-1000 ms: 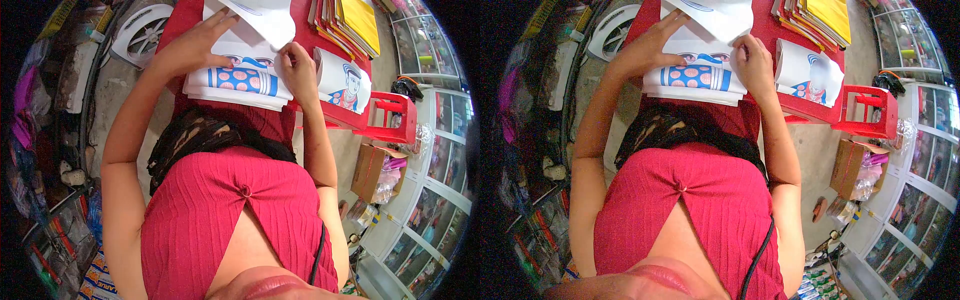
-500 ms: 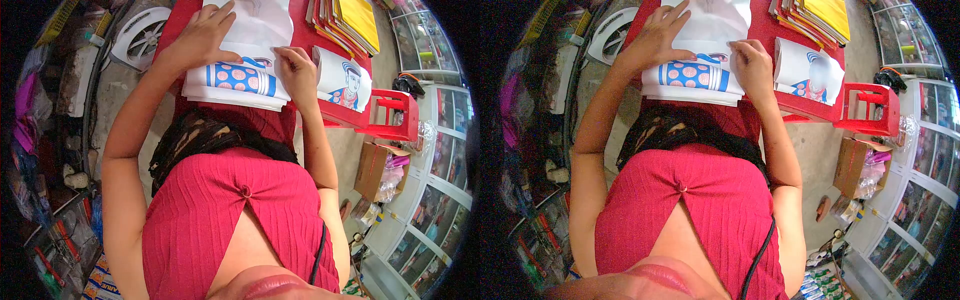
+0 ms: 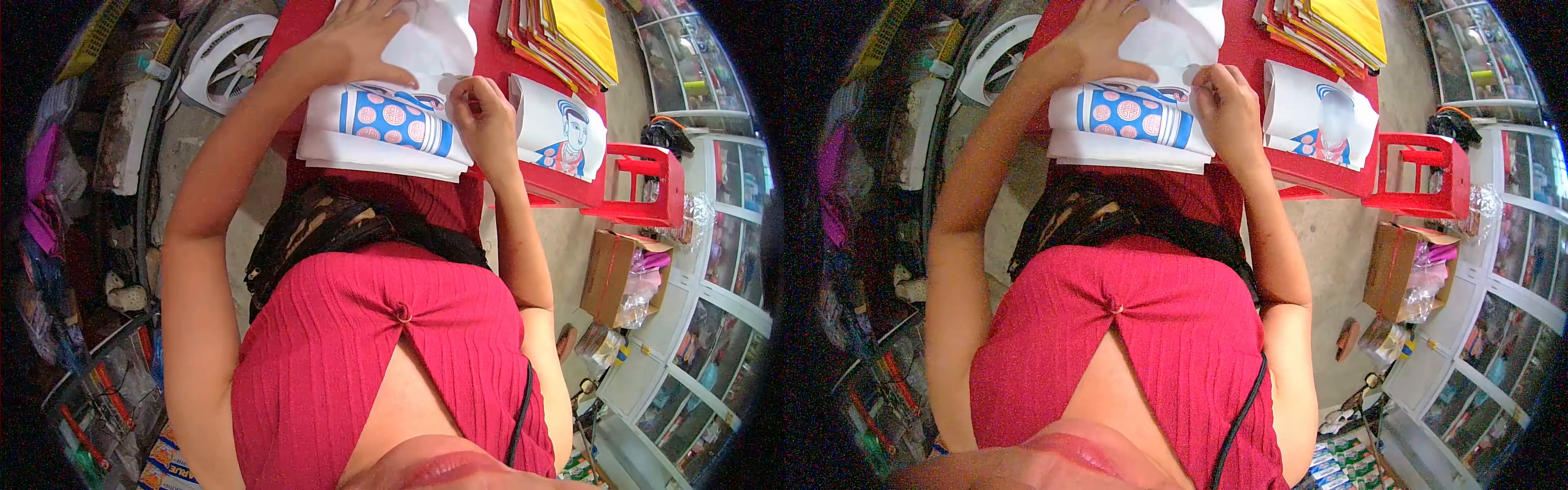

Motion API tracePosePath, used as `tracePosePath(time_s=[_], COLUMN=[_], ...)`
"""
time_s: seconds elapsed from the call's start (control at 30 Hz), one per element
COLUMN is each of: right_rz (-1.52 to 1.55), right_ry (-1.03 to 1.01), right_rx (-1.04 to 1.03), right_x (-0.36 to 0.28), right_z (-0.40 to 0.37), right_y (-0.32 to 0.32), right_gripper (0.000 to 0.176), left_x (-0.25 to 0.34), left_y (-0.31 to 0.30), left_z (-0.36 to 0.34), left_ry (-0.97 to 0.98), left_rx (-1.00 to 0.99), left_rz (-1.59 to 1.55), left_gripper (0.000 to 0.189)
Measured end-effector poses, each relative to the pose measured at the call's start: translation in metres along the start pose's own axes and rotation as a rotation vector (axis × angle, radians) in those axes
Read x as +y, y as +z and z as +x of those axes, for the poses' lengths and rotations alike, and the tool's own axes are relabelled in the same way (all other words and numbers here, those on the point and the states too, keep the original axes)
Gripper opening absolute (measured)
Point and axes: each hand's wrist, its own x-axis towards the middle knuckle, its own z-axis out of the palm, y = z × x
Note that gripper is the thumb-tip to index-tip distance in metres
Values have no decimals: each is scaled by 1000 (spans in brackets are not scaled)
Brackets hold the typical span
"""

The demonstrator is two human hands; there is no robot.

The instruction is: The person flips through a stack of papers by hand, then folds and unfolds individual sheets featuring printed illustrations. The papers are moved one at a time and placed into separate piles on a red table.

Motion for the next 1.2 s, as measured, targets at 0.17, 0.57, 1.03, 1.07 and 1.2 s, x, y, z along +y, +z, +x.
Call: tracePosePath(time_s=[0.17,0.57,1.03,1.07,1.2], right_rz=[-50,12,9,-26,-141], right_ry=[-140,17,-10,19,55], right_rx=[133,150,-125,-186,-234], right_x=[-3,3,-5,-4,-7], right_z=[-2,3,20,22,20], right_y=[2,5,-13,-14,-13], right_gripper=[19,12,39,48,66], left_x=[11,-9,-6,-4,-8], left_y=[-12,20,29,23,27], left_z=[16,-79,-88,-84,-73], left_ry=[86,-38,13,-3,-14], left_rx=[-69,260,205,221,295], left_rz=[61,133,-315,-360,-188], left_gripper=[108,81,94,103,123])
